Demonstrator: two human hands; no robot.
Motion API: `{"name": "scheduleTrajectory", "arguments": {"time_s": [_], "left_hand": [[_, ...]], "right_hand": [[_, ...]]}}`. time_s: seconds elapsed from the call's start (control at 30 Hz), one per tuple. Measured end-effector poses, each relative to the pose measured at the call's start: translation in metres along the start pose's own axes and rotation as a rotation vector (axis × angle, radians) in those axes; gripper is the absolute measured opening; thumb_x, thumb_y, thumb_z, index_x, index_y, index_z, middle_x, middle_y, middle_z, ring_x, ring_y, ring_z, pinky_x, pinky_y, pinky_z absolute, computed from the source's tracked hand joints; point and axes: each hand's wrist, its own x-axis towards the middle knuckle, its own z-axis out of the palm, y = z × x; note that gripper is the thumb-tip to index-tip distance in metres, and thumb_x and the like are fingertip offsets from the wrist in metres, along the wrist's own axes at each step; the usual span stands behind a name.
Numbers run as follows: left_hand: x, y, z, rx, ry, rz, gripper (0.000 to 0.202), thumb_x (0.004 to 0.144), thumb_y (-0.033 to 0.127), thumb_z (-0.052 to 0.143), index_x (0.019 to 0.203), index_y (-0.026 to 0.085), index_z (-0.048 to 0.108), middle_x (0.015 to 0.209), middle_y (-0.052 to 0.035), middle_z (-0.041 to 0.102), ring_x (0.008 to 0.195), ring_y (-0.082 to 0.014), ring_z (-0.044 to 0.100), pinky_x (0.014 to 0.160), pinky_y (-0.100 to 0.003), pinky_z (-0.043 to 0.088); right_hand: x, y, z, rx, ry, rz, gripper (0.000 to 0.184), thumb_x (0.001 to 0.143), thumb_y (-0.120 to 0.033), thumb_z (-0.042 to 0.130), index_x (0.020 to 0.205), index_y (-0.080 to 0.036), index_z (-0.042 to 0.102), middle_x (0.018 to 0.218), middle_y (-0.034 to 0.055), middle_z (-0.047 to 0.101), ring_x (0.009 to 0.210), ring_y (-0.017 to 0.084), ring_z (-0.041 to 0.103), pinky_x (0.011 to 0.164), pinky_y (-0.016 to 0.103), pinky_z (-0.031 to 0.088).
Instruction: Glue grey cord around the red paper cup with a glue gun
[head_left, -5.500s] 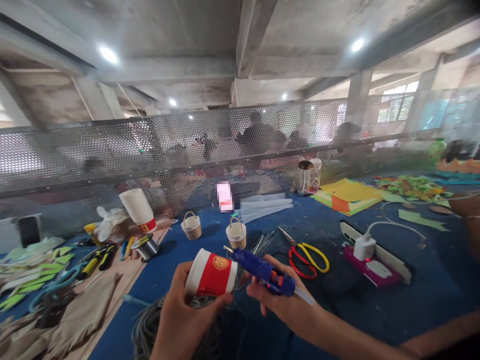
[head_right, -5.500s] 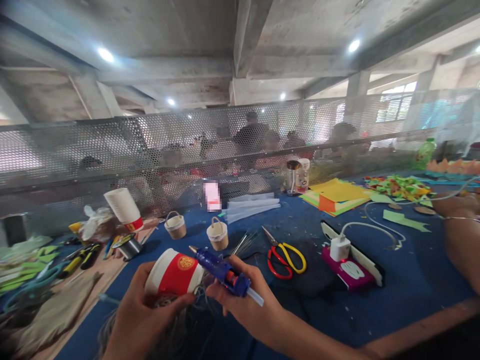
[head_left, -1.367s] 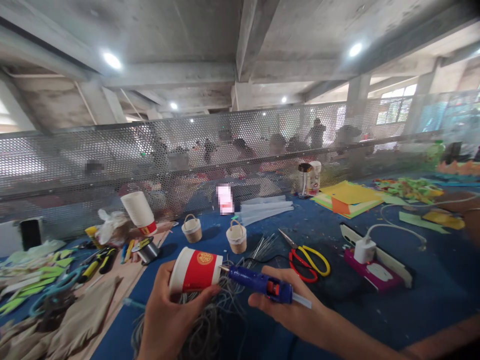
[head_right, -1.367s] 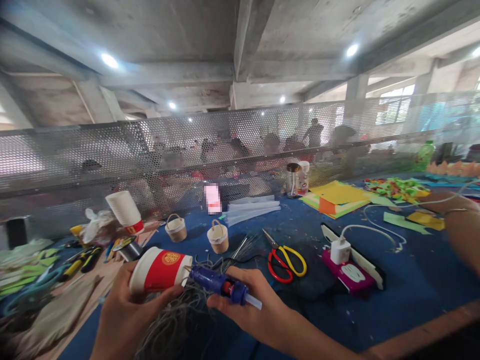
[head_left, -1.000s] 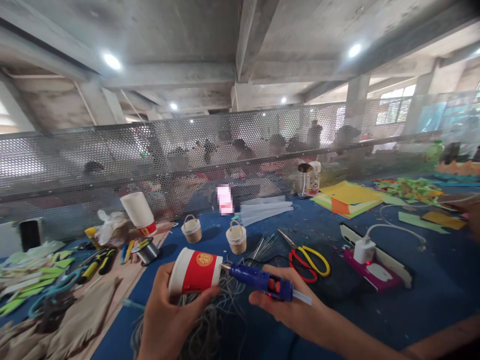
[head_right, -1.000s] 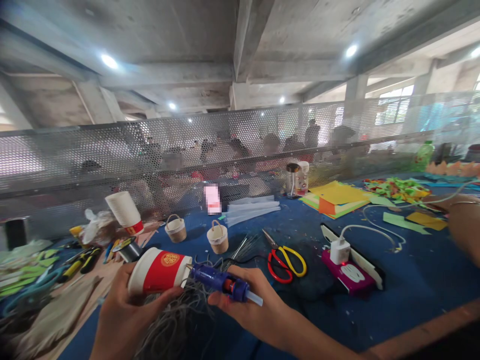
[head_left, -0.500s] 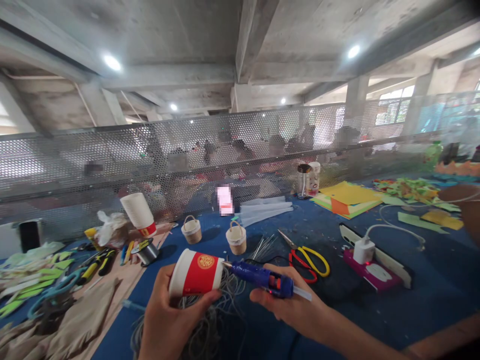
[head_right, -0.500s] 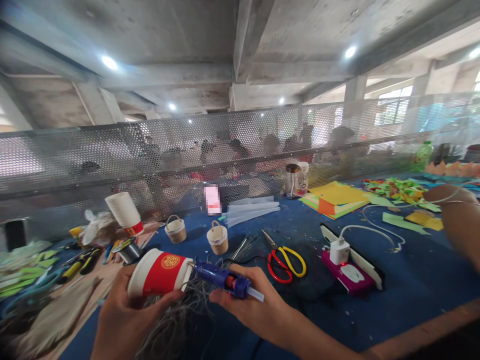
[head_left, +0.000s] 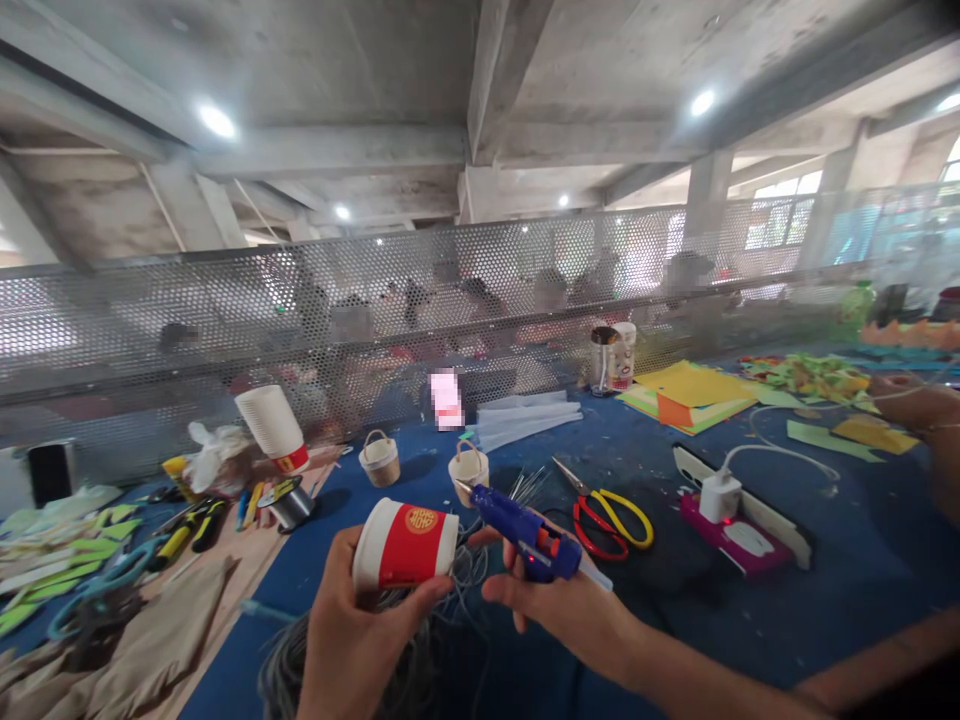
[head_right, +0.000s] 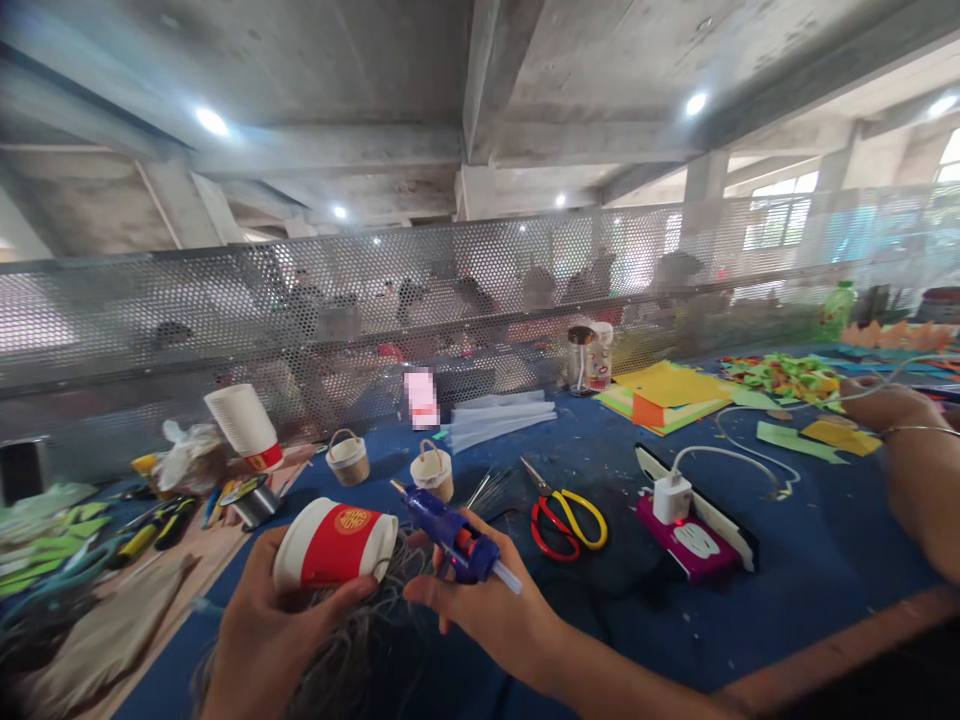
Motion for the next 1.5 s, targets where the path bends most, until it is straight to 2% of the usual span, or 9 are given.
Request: {"name": "scheduleTrajectory", "arguments": {"time_s": [0.1, 0.27, 0.43, 0.6, 0.77, 0.93, 1.07, 1.23, 1.5], "left_hand": [[-0.002, -0.004, 0.005, -0.054, -0.076, -0.039, 0.065, 0.051, 0.044, 0.089, 0.099, 0.022, 0.052, 0.068, 0.0051, 0.068, 0.055, -0.0176, 0.064, 0.048, -0.025, 0.052], [-0.004, -0.006, 0.009, -0.029, -0.1, -0.01, 0.062, 0.055, 0.045, 0.088, 0.099, 0.021, 0.051, 0.071, 0.0037, 0.068, 0.058, -0.0178, 0.064, 0.054, -0.028, 0.055], [-0.005, -0.011, 0.011, -0.007, -0.165, -0.031, 0.061, 0.057, 0.046, 0.088, 0.099, 0.022, 0.051, 0.072, 0.004, 0.067, 0.06, -0.019, 0.064, 0.057, -0.029, 0.055], [-0.006, -0.014, 0.014, 0.006, -0.231, -0.027, 0.058, 0.058, 0.045, 0.087, 0.099, 0.023, 0.052, 0.075, 0.0015, 0.07, 0.065, -0.0221, 0.068, 0.062, -0.032, 0.056], [-0.008, -0.009, 0.017, 0.053, -0.243, -0.035, 0.057, 0.056, 0.042, 0.088, 0.097, 0.023, 0.053, 0.074, 0.0018, 0.071, 0.063, -0.0215, 0.067, 0.059, -0.031, 0.054], [-0.013, -0.001, 0.021, -0.028, -0.241, -0.062, 0.055, 0.055, 0.04, 0.088, 0.094, 0.023, 0.053, 0.065, 0.0061, 0.068, 0.057, -0.0183, 0.064, 0.053, -0.025, 0.05], [-0.013, -0.003, 0.021, -0.061, -0.291, -0.072, 0.055, 0.057, 0.037, 0.087, 0.097, 0.024, 0.052, 0.069, 0.0055, 0.07, 0.057, -0.0173, 0.064, 0.053, -0.025, 0.05], [-0.009, -0.011, 0.017, -0.085, -0.4, -0.107, 0.063, 0.058, 0.037, 0.089, 0.104, 0.023, 0.049, 0.076, 0.0034, 0.073, 0.063, -0.0192, 0.068, 0.057, -0.027, 0.054], [-0.013, -0.004, 0.018, -0.123, -0.369, -0.115, 0.06, 0.057, 0.039, 0.088, 0.101, 0.024, 0.05, 0.071, 0.0055, 0.07, 0.059, -0.0167, 0.064, 0.054, -0.023, 0.05]], "right_hand": [[-0.001, 0.003, 0.005, 0.002, 0.01, 0.016, 0.037, 0.064, -0.031, 0.088, 0.078, -0.019, 0.056, 0.082, -0.0049, 0.066, 0.046, 0.005, 0.05, 0.046, 0.019, 0.044], [0.0, -0.002, 0.006, -0.039, 0.003, -0.028, 0.028, 0.074, -0.031, 0.08, 0.072, -0.019, 0.055, 0.069, -0.0064, 0.06, 0.046, 0.005, 0.046, 0.046, 0.019, 0.043], [0.004, 0.001, 0.0, -0.047, 0.09, -0.181, 0.028, 0.078, -0.036, 0.079, 0.074, -0.019, 0.057, 0.082, -0.002, 0.064, 0.051, 0.007, 0.05, 0.048, 0.02, 0.043], [0.001, 0.004, -0.003, -0.099, 0.144, -0.251, 0.023, 0.083, -0.039, 0.075, 0.083, -0.021, 0.061, 0.075, -0.0026, 0.062, 0.055, 0.009, 0.048, 0.049, 0.022, 0.041], [-0.002, -0.001, -0.004, -0.166, 0.14, -0.298, 0.022, 0.085, -0.037, 0.073, 0.081, -0.02, 0.06, 0.074, -0.003, 0.061, 0.059, 0.01, 0.05, 0.054, 0.023, 0.043], [-0.002, -0.001, -0.003, -0.152, 0.144, -0.291, 0.021, 0.086, -0.037, 0.072, 0.084, -0.02, 0.06, 0.074, -0.0038, 0.059, 0.059, 0.009, 0.048, 0.057, 0.023, 0.042], [0.003, 0.003, -0.003, -0.17, 0.167, -0.341, 0.021, 0.085, -0.037, 0.072, 0.086, -0.019, 0.062, 0.079, -0.0009, 0.063, 0.069, 0.012, 0.055, 0.065, 0.024, 0.046], [0.005, 0.006, -0.004, -0.142, 0.204, -0.312, 0.027, 0.08, -0.043, 0.075, 0.084, -0.02, 0.062, 0.075, -0.0007, 0.062, 0.07, 0.014, 0.057, 0.067, 0.027, 0.05], [0.012, 0.015, -0.005, -0.02, 0.218, -0.272, 0.02, 0.077, -0.033, 0.077, 0.081, -0.021, 0.061, 0.078, -0.0012, 0.064, 0.071, 0.014, 0.059, 0.068, 0.024, 0.05]]}}
